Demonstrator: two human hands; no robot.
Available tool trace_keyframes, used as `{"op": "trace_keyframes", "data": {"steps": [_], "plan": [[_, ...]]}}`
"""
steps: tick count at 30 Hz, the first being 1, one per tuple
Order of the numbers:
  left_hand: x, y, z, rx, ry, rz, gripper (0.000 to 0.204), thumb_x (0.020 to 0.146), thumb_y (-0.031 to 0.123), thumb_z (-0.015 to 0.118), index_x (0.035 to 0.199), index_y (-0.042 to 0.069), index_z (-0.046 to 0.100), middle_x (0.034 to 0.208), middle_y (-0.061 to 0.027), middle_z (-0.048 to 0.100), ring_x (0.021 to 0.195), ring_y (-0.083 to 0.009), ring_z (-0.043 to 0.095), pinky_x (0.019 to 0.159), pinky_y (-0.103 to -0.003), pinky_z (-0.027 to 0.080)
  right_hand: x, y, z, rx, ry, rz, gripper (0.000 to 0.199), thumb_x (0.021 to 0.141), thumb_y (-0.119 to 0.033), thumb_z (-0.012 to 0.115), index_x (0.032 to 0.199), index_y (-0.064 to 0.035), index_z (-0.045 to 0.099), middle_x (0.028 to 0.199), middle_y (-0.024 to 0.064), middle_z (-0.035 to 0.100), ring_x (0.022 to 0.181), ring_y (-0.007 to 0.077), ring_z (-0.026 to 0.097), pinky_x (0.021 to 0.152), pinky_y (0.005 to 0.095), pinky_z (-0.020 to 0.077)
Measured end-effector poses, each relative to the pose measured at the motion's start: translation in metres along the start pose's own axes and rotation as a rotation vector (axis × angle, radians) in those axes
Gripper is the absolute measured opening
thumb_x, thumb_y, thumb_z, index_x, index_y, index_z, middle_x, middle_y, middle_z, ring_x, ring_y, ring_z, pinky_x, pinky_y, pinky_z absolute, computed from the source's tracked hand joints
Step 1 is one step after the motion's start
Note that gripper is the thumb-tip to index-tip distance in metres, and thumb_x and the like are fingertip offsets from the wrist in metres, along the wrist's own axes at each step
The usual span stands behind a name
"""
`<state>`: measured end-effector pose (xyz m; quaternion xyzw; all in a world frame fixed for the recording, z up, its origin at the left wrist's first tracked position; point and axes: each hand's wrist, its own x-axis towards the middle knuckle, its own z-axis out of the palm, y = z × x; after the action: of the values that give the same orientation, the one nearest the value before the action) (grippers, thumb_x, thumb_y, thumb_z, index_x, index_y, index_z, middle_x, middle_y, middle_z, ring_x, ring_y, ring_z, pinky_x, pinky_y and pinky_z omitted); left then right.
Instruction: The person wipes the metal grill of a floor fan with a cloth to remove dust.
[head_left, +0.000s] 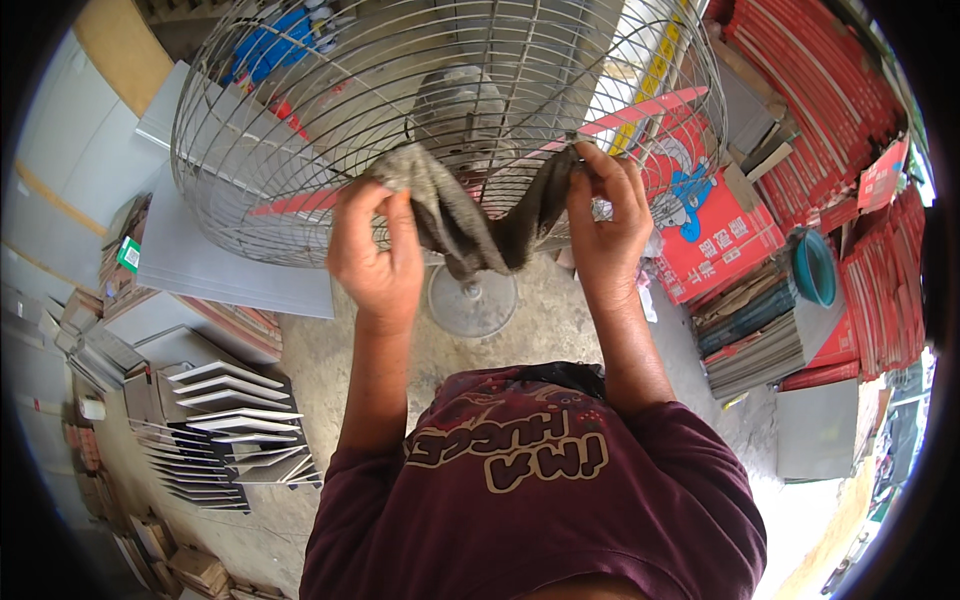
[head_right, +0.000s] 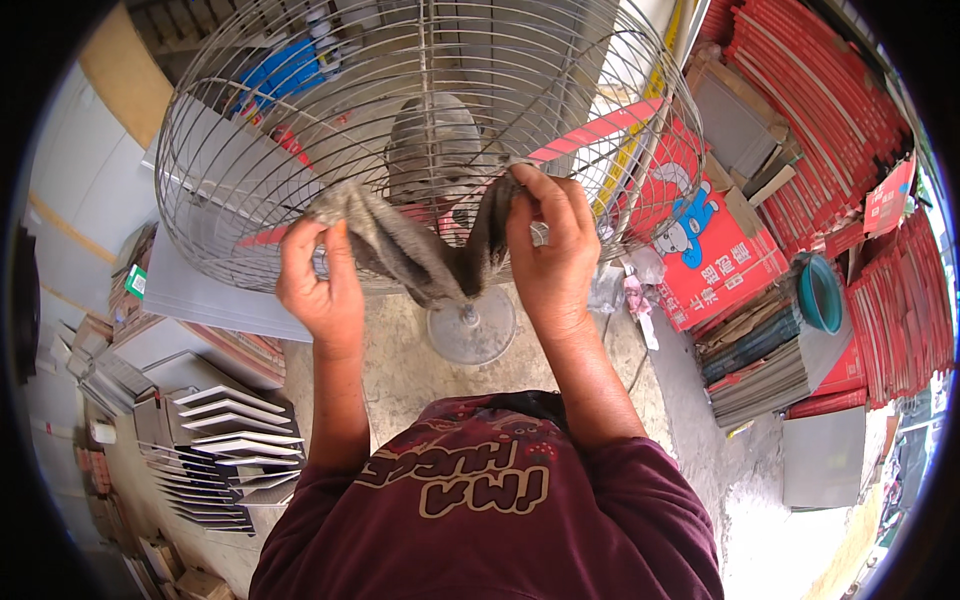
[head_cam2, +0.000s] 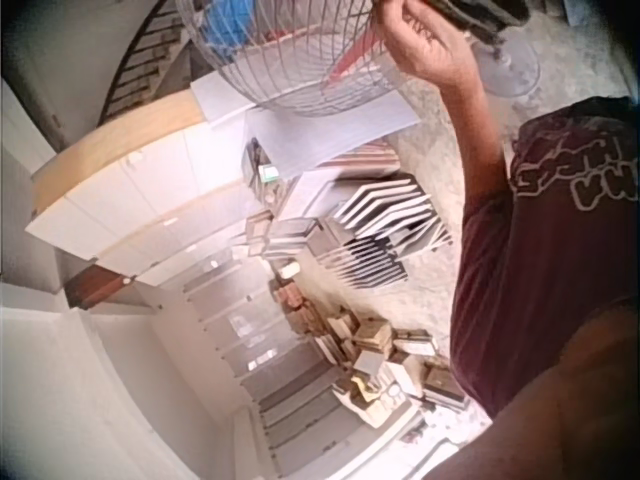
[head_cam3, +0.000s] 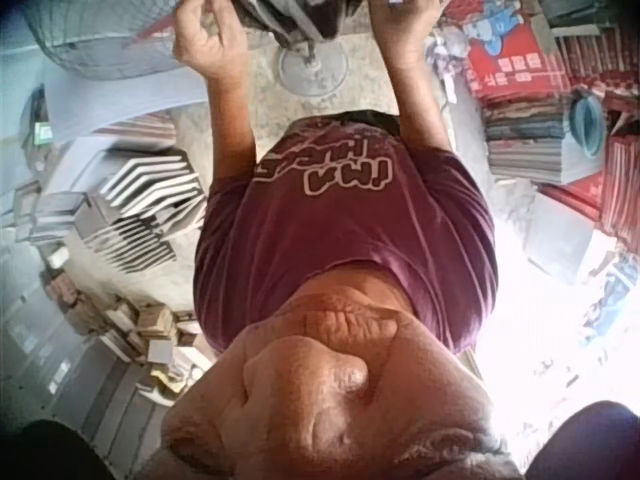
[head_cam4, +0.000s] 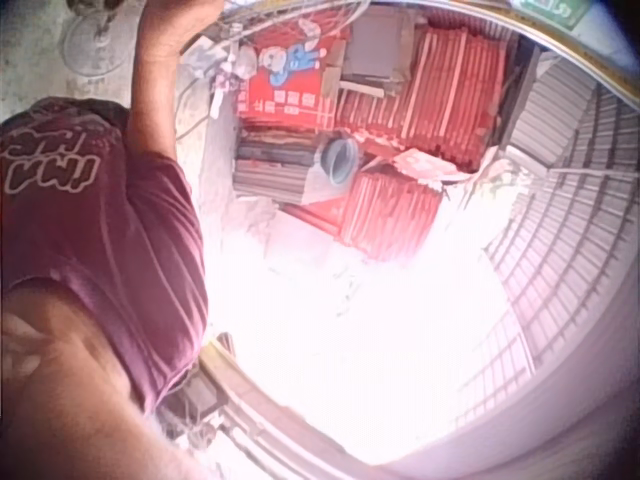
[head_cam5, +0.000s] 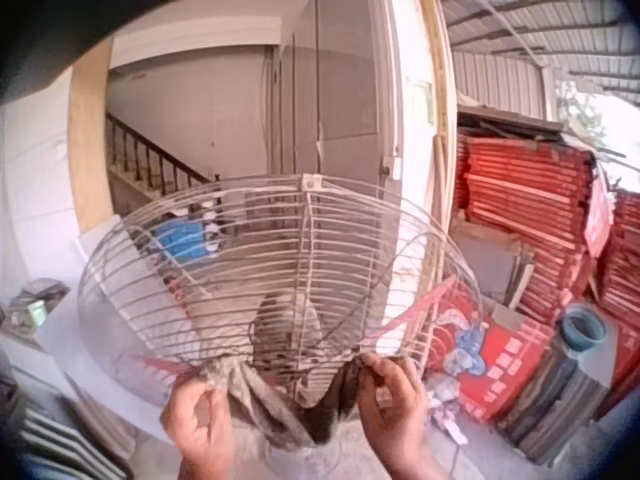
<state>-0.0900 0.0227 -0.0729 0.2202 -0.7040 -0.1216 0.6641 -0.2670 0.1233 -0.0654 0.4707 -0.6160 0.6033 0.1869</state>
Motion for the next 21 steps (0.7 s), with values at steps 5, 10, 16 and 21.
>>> {"op": "trace_keyframes", "data": {"steps": [5,10,16,21], "plan": [[-0.012,-0.024,-0.024,-0.055,0.067,-0.128,0.011,0.090,-0.004,0.062,0.099,-0.004,0.056,0.095,-0.0080,0.065,0.086,-0.0108,0.058,0.077,-0.023,0.047,-0.005,0.023,-0.011,-0.040,0.055,0.049,0.030,0.082,0.007,0.063,0.110,-0.0047,0.065,0.086,0.0070,0.060,0.069,0.0142,0.062,0.065,0.0262,0.0515],[-0.011,-0.021,-0.025,-0.080,0.082,-0.149,0.011,0.090,-0.005,0.062,0.098,-0.004,0.056,0.095,-0.0089,0.065,0.083,-0.0112,0.058,0.076,-0.024,0.047,-0.008,0.029,-0.015,-0.015,0.059,0.075,0.029,0.083,0.007,0.062,0.110,-0.0040,0.065,0.088,0.0068,0.061,0.072,0.0134,0.063,0.066,0.0260,0.0520],[-0.016,-0.008,-0.004,-0.153,0.142,-0.101,0.013,0.086,-0.007,0.064,0.097,-0.002,0.060,0.096,-0.0111,0.066,0.085,-0.0172,0.061,0.079,-0.027,0.049,-0.009,0.020,-0.007,0.086,0.070,0.114,0.030,0.084,0.007,0.062,0.112,-0.0037,0.064,0.092,0.0078,0.062,0.076,0.0146,0.062,0.066,0.0257,0.0529],[-0.009,0.020,0.028,-0.095,-0.042,0.215,0.020,0.079,-0.009,0.066,0.096,-0.001,0.061,0.092,-0.0149,0.065,0.085,-0.0305,0.063,0.074,-0.036,0.051,-0.015,-0.011,0.002,0.103,-0.041,-0.054,0.036,0.080,0.009,0.064,0.113,-0.0044,0.065,0.088,0.0099,0.062,0.074,0.0198,0.062,0.067,0.0298,0.0510]]}}
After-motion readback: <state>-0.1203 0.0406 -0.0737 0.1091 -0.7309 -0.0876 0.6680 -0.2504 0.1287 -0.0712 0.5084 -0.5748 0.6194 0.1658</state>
